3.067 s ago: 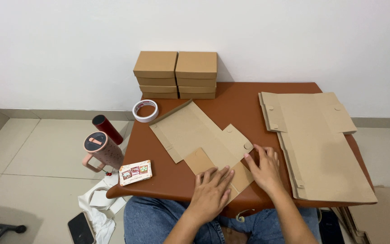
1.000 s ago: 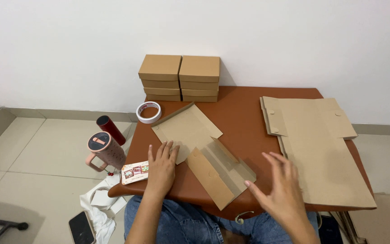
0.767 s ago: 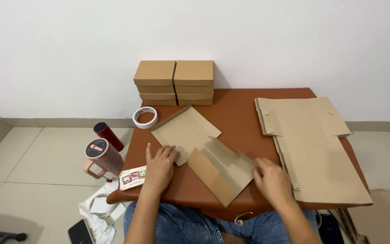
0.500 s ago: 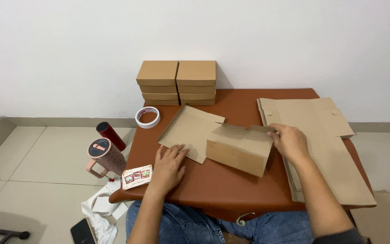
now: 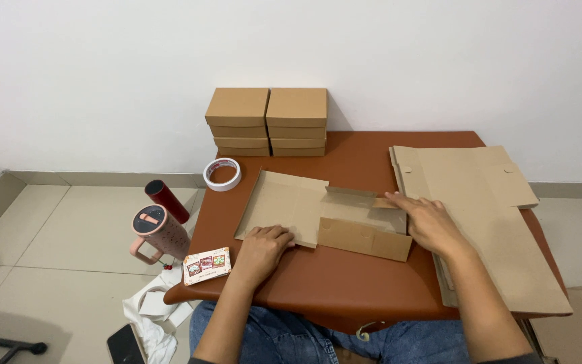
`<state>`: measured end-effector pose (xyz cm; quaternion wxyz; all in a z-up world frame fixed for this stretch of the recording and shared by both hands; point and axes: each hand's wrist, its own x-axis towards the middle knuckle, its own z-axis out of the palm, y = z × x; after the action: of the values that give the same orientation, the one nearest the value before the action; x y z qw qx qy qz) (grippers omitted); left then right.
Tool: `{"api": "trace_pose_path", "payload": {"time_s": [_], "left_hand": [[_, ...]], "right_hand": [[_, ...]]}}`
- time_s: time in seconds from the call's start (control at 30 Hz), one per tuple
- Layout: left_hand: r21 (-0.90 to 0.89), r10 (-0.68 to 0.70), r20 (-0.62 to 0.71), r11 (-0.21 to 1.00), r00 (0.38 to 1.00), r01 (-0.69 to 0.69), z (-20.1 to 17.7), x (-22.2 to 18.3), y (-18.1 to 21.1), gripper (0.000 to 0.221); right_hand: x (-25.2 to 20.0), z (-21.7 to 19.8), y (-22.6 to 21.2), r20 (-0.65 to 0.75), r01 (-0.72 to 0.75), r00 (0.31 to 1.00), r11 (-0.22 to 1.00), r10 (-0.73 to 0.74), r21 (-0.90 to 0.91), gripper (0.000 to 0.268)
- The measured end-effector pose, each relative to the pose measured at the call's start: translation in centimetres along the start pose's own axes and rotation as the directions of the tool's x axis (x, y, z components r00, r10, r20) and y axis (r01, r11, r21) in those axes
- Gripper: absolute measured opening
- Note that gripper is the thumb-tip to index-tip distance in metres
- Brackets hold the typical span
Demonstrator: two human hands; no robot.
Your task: Assembling a cardboard box by folding and tucking flaps from a flat template.
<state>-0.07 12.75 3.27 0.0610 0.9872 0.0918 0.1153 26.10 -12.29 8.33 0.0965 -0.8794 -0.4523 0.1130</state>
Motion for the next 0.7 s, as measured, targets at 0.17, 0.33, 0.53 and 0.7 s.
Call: {"api": "trace_pose_path", "payload": {"time_s": [0.17,0.33,0.53,0.7], "left_hand": [[0.122,0.055,-0.078,0.991,0.995,-0.045,1.8,0.5,-1.6,0.015],[0.04,-0.015,-0.123,0.999,0.992,0.02,0.4,1.3,-1.7,0.015],[-0.072,-0.12,-0.12,0.991,0.986,0.112,1.5,2.7,-2.6,0.015],[-0.146,-0.192,-0.086,0.973,0.978,0.179,0.6,3.2,-2.8,0.017]], "right_hand": [[-3.0,-1.9,-0.5,-0.215,-0.051,0.971,0.968,0.106,0.244,0.054],[-4.1,4.6,-6.3,-0.679,0.175,0.718,0.984,-0.155,-0.039,0.033],[-2.4,10.8,-11.3,-0.353,0.507,0.801,0.861,-0.484,-0.029,0.041],[-0.6,11.4,-11.9,-0.233,0.487,0.836,0.867,-0.497,-0.103,0.048]]}}
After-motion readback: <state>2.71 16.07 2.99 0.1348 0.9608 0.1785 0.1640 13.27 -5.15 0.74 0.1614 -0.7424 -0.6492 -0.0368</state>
